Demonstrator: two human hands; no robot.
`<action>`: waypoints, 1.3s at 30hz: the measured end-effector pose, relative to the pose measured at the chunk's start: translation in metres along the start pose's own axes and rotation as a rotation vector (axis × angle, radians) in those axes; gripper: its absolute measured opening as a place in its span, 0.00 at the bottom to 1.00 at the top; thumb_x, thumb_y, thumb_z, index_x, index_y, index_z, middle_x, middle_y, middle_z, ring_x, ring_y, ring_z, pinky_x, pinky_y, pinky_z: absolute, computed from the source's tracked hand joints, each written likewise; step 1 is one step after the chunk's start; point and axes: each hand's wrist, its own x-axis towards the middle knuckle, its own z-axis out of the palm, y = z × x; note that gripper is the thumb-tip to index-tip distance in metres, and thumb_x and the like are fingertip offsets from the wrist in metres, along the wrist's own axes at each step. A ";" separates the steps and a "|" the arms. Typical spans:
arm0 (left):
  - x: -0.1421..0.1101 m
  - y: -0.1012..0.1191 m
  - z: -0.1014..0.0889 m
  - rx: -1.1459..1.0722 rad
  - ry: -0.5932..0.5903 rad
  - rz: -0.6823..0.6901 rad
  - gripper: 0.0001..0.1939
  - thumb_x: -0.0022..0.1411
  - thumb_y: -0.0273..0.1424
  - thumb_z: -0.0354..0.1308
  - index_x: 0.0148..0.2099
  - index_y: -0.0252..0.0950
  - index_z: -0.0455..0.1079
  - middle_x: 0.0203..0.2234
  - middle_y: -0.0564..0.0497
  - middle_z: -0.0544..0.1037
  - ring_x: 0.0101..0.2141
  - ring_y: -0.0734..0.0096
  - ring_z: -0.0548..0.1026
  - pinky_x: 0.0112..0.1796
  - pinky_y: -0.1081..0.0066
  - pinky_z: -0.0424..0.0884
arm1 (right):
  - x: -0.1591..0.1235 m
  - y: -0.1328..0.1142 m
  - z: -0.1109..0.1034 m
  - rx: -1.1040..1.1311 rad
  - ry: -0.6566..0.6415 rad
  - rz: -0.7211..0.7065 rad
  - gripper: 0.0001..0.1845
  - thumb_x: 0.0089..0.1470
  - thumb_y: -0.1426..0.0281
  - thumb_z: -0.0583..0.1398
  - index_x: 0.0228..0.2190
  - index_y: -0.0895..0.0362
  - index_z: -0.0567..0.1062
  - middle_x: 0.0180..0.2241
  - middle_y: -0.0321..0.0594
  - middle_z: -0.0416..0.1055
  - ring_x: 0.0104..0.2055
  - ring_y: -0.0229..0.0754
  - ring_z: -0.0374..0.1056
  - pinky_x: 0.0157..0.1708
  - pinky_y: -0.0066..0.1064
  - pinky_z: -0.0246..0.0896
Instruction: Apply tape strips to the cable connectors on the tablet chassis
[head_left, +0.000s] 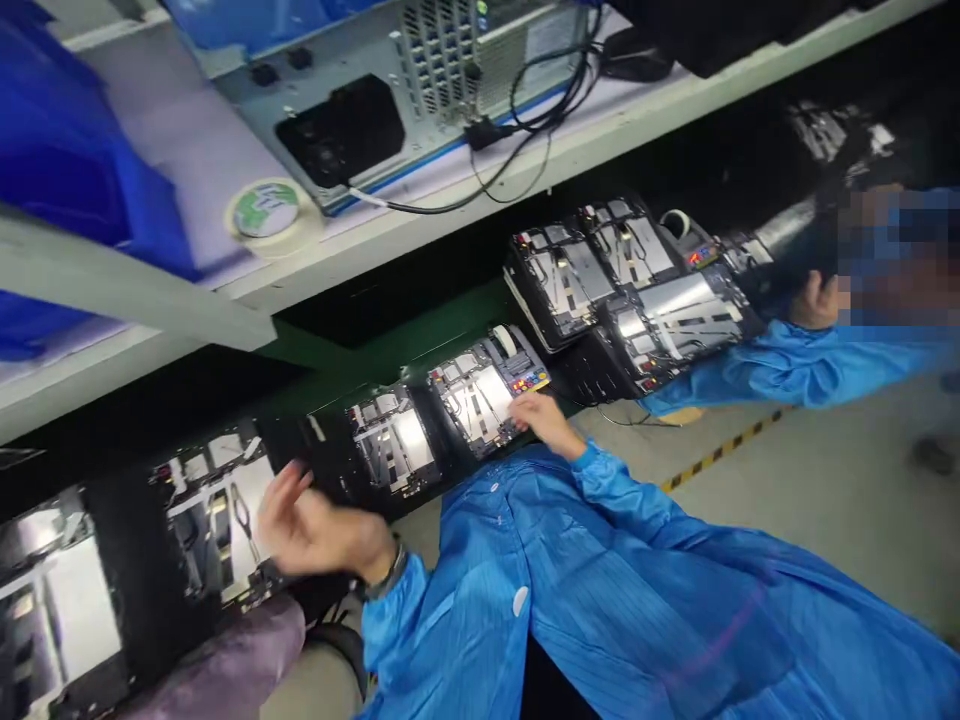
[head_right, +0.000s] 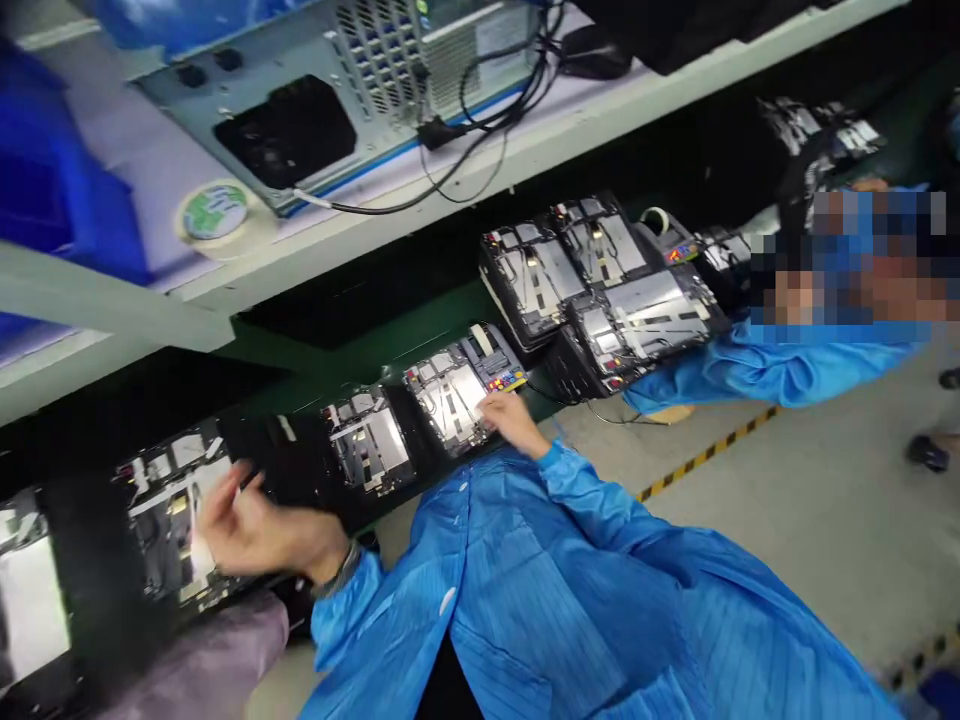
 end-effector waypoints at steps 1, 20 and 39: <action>-0.007 -0.001 0.030 -0.044 -0.228 -0.038 0.21 0.65 0.41 0.48 0.57 0.52 0.71 0.54 0.48 0.77 0.58 0.45 0.76 0.59 0.38 0.73 | 0.002 0.007 -0.030 0.032 0.252 0.038 0.17 0.44 0.59 0.75 0.28 0.58 0.80 0.20 0.34 0.73 0.21 0.35 0.64 0.23 0.27 0.59; -0.095 -0.101 0.160 0.004 -0.889 -0.143 0.10 0.68 0.33 0.58 0.48 0.38 0.75 0.52 0.41 0.77 0.55 0.58 0.74 0.54 0.59 0.72 | 0.047 0.094 -0.058 0.275 0.689 0.163 0.09 0.46 0.69 0.70 0.26 0.58 0.77 0.22 0.35 0.73 0.23 0.35 0.65 0.19 0.23 0.55; -0.095 -0.063 0.221 0.038 -1.017 0.115 0.14 0.65 0.27 0.61 0.54 0.36 0.74 0.60 0.34 0.69 0.65 0.44 0.63 0.66 0.47 0.57 | 0.052 0.106 -0.037 0.362 0.868 0.128 0.22 0.45 0.76 0.64 0.44 0.55 0.69 0.33 0.35 0.77 0.32 0.37 0.73 0.29 0.26 0.71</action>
